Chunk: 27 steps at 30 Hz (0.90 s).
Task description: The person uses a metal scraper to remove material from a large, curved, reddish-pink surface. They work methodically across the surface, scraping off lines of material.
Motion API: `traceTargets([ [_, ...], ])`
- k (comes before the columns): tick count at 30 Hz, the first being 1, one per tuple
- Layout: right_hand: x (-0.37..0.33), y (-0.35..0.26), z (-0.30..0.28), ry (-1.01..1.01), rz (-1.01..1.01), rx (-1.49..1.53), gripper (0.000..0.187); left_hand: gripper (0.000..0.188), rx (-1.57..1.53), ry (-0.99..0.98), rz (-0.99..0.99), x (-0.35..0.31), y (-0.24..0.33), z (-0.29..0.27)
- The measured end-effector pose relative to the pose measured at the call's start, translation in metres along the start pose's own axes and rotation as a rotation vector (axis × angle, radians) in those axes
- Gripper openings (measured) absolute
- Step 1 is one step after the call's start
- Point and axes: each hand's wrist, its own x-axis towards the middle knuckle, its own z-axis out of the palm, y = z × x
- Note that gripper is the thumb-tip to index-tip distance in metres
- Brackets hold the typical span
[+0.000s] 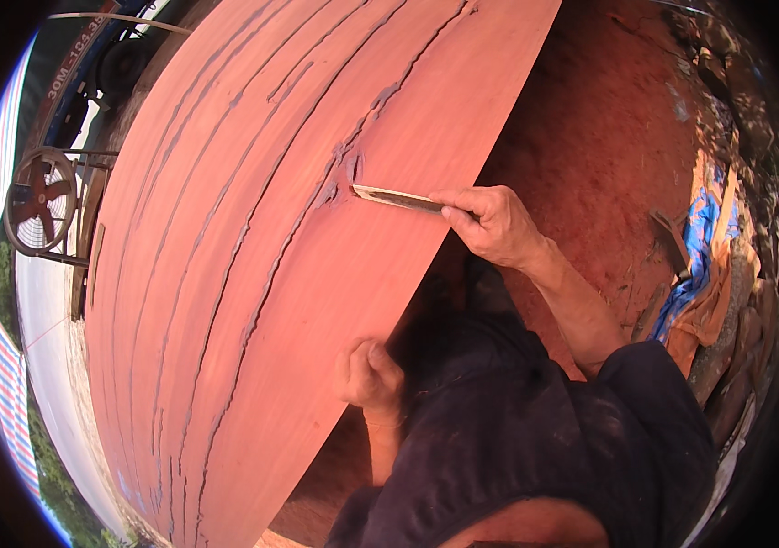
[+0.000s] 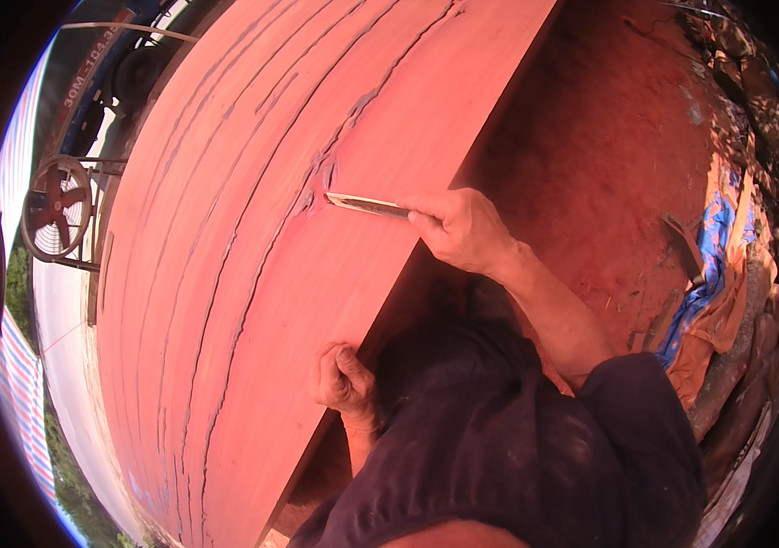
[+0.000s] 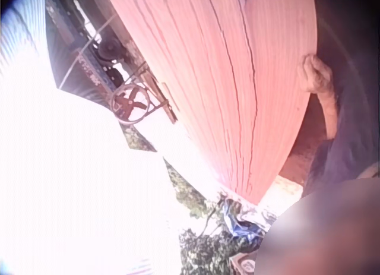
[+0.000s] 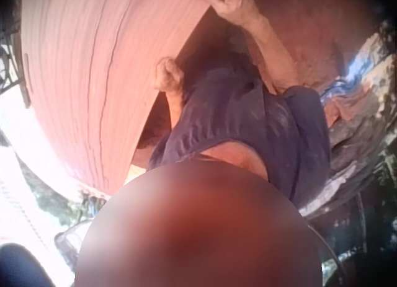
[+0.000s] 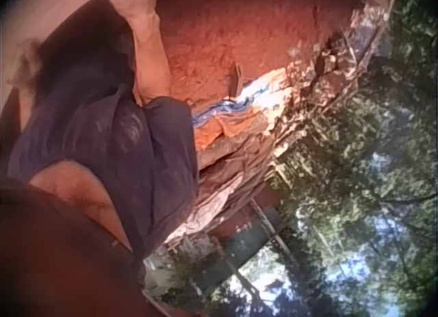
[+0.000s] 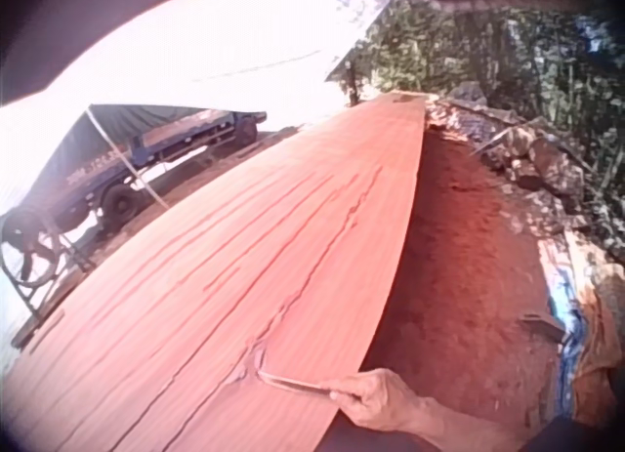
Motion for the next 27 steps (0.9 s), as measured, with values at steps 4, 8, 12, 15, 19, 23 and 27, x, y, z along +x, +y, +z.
traceTargets([
  [4, -0.013, 0.001, -0.005, -0.040, 0.037, 0.146, 0.020, 0.019, 0.009, -0.007, 0.002, 0.000, -0.001, 0.000],
  [8, -0.004, 0.012, -0.013, 0.149, 0.085, 0.236, 0.022, 0.018, 0.025, 0.001, -0.004, -0.001, -0.001, 0.001],
  [12, 0.004, 0.017, -0.010, 0.161, 0.114, 0.085, 0.022, 0.017, 0.039, 0.006, 0.046, 0.001, -0.001, 0.000],
  [15, 0.015, 0.019, -0.010, 0.240, 0.033, 0.116, 0.024, 0.018, 0.041, 0.008, 0.044, 0.001, -0.001, 0.000],
  [19, 0.036, 0.030, -0.024, 0.166, 0.074, 0.073, 0.027, 0.019, 0.044, 0.018, 0.027, 0.001, 0.000, 0.001],
  [23, 0.045, 0.037, -0.024, 0.141, 0.020, 0.032, 0.028, 0.020, 0.053, 0.004, 0.037, 0.002, -0.001, 0.000],
  [27, 0.047, 0.038, -0.023, 0.103, 0.011, 0.004, 0.029, 0.020, 0.055, 0.028, 0.041, 0.003, 0.001, 0.002],
])
